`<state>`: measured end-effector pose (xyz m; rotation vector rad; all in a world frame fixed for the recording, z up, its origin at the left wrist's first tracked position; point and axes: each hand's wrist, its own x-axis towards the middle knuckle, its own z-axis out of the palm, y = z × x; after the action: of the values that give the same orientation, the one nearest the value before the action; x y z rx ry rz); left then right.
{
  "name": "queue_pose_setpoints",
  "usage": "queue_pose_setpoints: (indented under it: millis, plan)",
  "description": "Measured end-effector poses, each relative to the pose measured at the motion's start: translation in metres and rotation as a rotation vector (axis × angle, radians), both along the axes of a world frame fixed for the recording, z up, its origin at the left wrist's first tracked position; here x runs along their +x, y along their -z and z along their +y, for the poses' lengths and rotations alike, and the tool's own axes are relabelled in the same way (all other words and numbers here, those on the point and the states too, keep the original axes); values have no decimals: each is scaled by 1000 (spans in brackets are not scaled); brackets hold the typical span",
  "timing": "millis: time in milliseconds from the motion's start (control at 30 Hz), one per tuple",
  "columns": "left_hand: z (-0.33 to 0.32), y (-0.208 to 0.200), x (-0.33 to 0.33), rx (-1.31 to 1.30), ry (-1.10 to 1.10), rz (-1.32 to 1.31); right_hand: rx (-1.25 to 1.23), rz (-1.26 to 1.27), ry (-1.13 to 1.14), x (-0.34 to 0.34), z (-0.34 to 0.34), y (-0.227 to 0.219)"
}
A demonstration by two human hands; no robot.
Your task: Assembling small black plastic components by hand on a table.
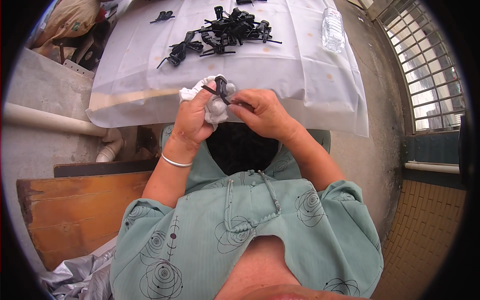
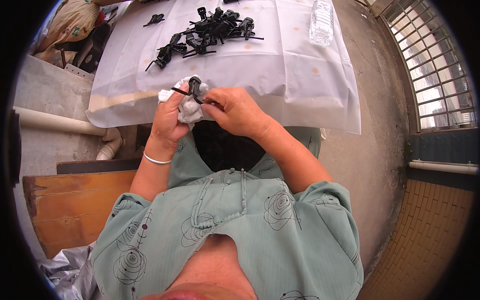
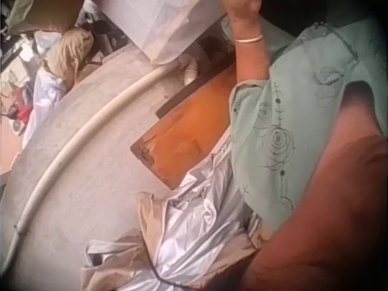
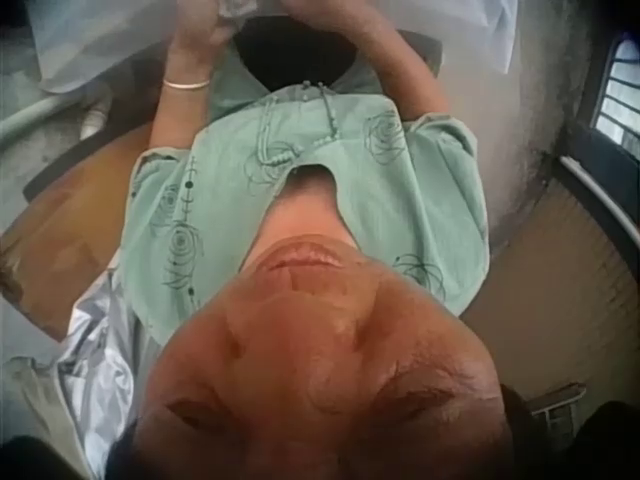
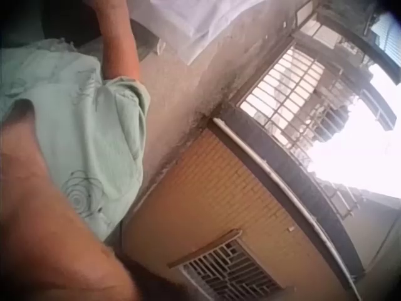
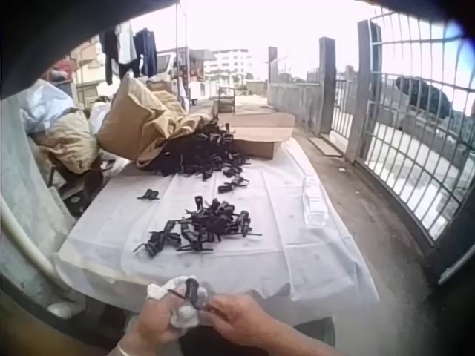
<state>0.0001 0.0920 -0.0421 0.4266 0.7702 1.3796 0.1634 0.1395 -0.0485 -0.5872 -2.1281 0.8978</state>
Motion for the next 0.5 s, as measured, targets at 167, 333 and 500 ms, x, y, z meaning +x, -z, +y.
queue_pose_setpoints:
  millis: [167, 333, 500]
  plan:
    - [-1, 0, 13, 199, -179, 503, 44, -28, 157, -2, -11, -22]
    - [-15, -6, 12, 262, -45, 657, -83, 128, 316, -17, 0, -14]
    - [-18, -7, 15, 324, -70, 741, -398, 171, 84, -10, 0, -11]
